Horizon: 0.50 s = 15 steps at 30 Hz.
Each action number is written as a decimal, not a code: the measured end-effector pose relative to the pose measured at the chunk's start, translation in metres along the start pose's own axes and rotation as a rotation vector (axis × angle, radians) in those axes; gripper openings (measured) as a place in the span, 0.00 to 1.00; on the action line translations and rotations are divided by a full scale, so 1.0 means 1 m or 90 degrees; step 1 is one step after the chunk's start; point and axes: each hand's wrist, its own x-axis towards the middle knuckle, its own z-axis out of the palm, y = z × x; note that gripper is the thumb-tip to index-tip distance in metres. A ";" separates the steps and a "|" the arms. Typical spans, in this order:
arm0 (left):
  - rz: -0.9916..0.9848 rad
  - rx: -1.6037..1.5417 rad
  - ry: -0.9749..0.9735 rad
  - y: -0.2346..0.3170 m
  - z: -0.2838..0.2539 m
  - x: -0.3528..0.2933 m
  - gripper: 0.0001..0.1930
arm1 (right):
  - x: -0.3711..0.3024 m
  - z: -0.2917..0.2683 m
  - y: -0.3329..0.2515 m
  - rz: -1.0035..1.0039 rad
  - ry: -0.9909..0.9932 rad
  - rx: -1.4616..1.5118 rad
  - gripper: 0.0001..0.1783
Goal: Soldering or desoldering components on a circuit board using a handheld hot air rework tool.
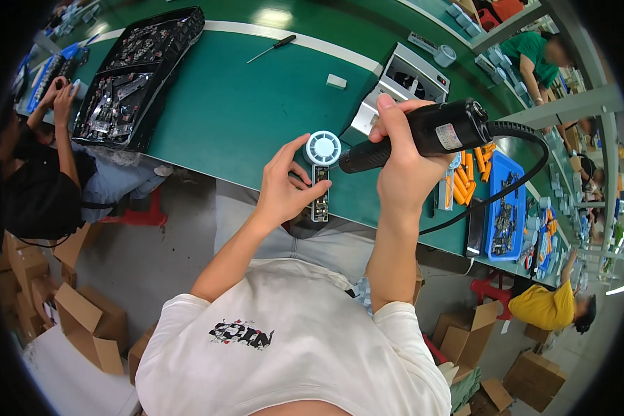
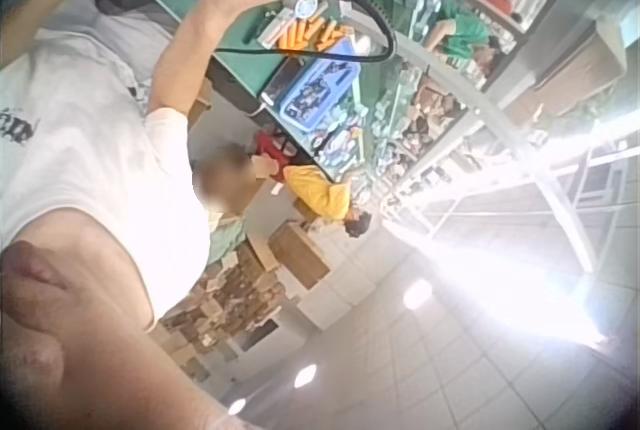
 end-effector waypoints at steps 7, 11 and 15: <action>0.006 -0.007 0.002 -0.001 0.000 0.000 0.42 | -0.001 0.002 -0.001 -0.011 -0.006 -0.006 0.08; 0.004 -0.005 0.003 -0.001 0.001 0.000 0.43 | -0.001 0.001 -0.001 -0.008 -0.007 0.000 0.08; 0.003 -0.003 0.003 -0.001 0.002 0.000 0.43 | 0.001 0.001 -0.002 -0.008 0.001 -0.002 0.08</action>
